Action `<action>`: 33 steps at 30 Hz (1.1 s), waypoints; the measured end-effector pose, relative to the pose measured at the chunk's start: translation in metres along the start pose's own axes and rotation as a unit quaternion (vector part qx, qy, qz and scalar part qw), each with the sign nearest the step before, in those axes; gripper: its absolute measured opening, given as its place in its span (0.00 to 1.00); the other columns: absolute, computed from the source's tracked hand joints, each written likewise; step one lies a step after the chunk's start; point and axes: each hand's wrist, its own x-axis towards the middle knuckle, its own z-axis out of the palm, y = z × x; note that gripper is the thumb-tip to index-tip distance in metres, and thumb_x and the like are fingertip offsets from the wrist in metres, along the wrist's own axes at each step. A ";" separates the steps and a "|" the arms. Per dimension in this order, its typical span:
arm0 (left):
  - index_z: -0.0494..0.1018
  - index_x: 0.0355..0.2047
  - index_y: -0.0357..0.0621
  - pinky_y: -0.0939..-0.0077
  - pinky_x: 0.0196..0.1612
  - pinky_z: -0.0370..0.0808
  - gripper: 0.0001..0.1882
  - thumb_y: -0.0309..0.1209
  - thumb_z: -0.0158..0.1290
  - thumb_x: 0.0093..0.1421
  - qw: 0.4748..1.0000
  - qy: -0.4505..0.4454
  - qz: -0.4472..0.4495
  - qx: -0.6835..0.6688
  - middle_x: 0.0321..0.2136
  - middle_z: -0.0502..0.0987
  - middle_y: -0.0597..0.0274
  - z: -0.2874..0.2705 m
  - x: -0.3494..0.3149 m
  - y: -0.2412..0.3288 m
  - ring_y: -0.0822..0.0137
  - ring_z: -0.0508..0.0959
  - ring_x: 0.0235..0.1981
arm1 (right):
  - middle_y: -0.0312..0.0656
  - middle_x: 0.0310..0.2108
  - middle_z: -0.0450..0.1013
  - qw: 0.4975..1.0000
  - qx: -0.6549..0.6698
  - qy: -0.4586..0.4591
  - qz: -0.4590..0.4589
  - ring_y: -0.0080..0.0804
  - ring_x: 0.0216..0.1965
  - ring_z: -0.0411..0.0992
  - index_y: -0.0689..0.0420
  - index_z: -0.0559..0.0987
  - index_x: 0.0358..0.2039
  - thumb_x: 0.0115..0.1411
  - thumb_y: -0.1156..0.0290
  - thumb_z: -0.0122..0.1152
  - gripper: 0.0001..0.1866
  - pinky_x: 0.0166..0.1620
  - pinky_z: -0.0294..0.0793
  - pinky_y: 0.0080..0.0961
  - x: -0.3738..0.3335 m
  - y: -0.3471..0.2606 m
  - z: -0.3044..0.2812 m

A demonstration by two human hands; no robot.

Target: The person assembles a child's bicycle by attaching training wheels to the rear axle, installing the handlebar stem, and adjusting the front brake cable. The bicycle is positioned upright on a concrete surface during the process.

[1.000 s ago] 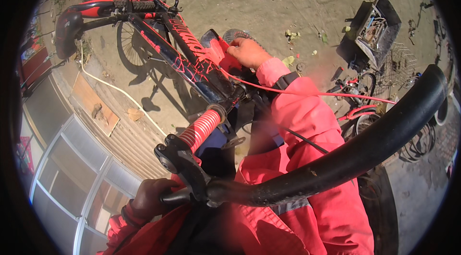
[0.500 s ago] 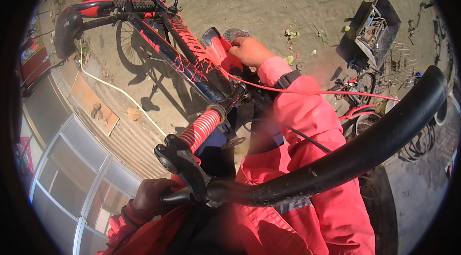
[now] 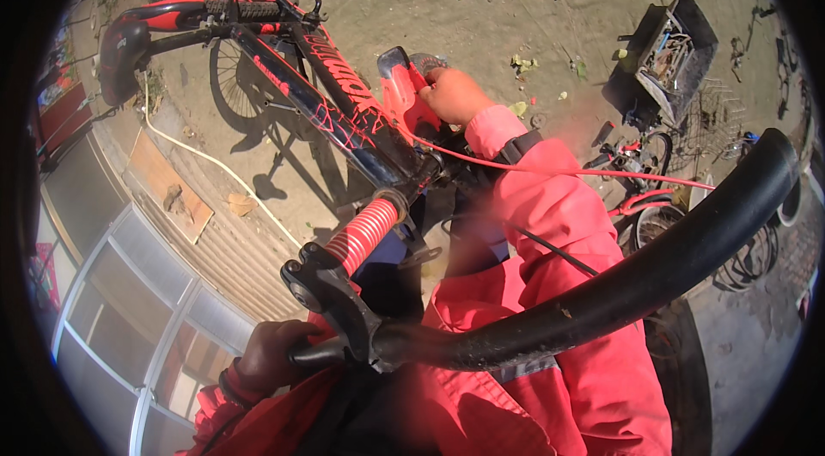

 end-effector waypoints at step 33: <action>0.78 0.45 0.44 0.60 0.33 0.79 0.26 0.34 0.69 0.43 1.000 -0.028 -0.001 -0.006 0.27 0.81 0.54 -0.004 0.003 -0.005 0.51 0.83 0.29 | 0.44 0.55 0.73 0.762 0.573 -0.301 -0.012 0.36 0.58 0.72 0.59 0.62 0.67 0.56 0.68 0.73 0.41 0.63 0.69 0.37 -0.003 0.003 -0.012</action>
